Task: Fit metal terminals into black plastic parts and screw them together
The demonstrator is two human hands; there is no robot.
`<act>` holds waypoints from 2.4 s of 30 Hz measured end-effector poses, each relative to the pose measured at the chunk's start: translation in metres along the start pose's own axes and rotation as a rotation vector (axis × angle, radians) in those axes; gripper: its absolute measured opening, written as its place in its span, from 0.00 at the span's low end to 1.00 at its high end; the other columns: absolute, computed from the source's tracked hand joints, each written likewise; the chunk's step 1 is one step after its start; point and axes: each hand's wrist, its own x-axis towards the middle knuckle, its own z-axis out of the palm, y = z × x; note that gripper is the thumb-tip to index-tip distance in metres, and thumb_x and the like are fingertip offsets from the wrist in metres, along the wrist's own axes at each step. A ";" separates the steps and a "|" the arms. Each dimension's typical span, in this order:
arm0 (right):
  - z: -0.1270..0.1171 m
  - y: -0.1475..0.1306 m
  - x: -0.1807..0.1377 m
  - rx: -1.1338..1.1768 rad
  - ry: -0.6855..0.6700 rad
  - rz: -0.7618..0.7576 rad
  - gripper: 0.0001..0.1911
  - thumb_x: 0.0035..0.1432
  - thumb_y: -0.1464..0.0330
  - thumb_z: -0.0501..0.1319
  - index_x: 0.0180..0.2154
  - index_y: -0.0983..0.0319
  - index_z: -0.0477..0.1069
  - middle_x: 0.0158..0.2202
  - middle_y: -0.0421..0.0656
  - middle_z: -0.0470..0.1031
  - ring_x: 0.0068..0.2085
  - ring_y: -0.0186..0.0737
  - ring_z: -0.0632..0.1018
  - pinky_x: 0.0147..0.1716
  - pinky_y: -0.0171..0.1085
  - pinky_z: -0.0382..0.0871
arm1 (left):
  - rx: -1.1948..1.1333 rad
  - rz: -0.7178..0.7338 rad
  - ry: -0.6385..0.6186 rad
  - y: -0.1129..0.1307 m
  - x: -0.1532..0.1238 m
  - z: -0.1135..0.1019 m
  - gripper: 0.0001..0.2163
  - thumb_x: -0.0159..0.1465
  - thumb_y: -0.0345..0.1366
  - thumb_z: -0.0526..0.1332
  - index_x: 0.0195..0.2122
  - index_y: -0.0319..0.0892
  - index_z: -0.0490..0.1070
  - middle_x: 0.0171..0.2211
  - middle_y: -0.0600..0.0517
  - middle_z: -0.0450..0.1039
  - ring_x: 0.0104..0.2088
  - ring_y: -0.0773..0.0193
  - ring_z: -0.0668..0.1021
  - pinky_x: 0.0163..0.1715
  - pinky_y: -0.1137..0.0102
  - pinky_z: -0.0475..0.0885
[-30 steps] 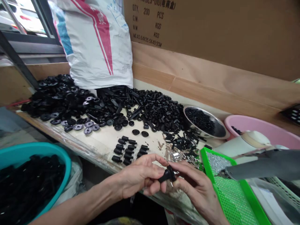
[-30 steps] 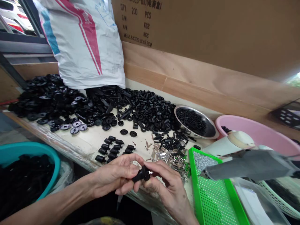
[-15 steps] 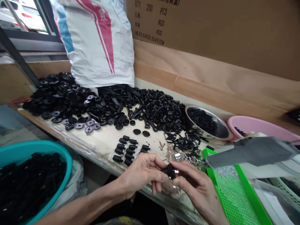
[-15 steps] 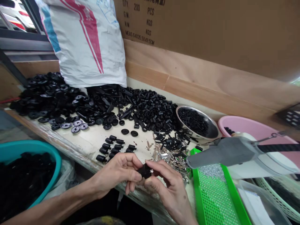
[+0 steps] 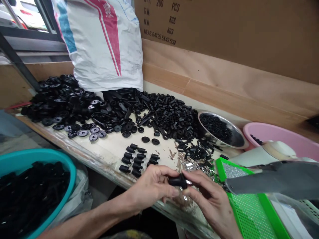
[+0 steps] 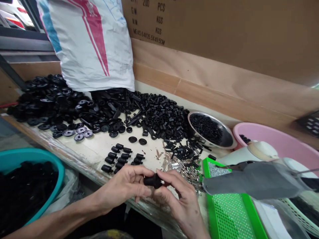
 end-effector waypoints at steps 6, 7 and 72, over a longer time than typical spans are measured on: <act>0.001 0.000 0.003 0.001 -0.019 -0.012 0.18 0.56 0.70 0.64 0.48 0.51 0.72 0.38 0.38 0.75 0.38 0.36 0.76 0.36 0.32 0.71 | 0.215 0.152 0.001 -0.012 0.001 -0.005 0.11 0.57 0.29 0.58 0.39 0.39 0.76 0.24 0.54 0.68 0.23 0.71 0.69 0.23 0.77 0.63; 0.000 0.000 0.003 0.003 -0.038 -0.030 0.19 0.56 0.70 0.64 0.49 0.51 0.71 0.38 0.38 0.76 0.38 0.35 0.77 0.37 0.32 0.71 | 0.217 0.141 -0.039 -0.011 0.001 -0.007 0.10 0.58 0.31 0.58 0.39 0.38 0.76 0.21 0.55 0.66 0.21 0.72 0.68 0.22 0.77 0.63; 0.034 0.035 -0.026 0.430 0.358 0.342 0.14 0.49 0.68 0.68 0.40 0.60 0.77 0.41 0.47 0.78 0.41 0.45 0.80 0.39 0.38 0.76 | 0.268 0.144 -0.033 -0.011 0.013 0.000 0.05 0.62 0.36 0.55 0.36 0.41 0.66 0.19 0.57 0.66 0.20 0.70 0.70 0.22 0.77 0.64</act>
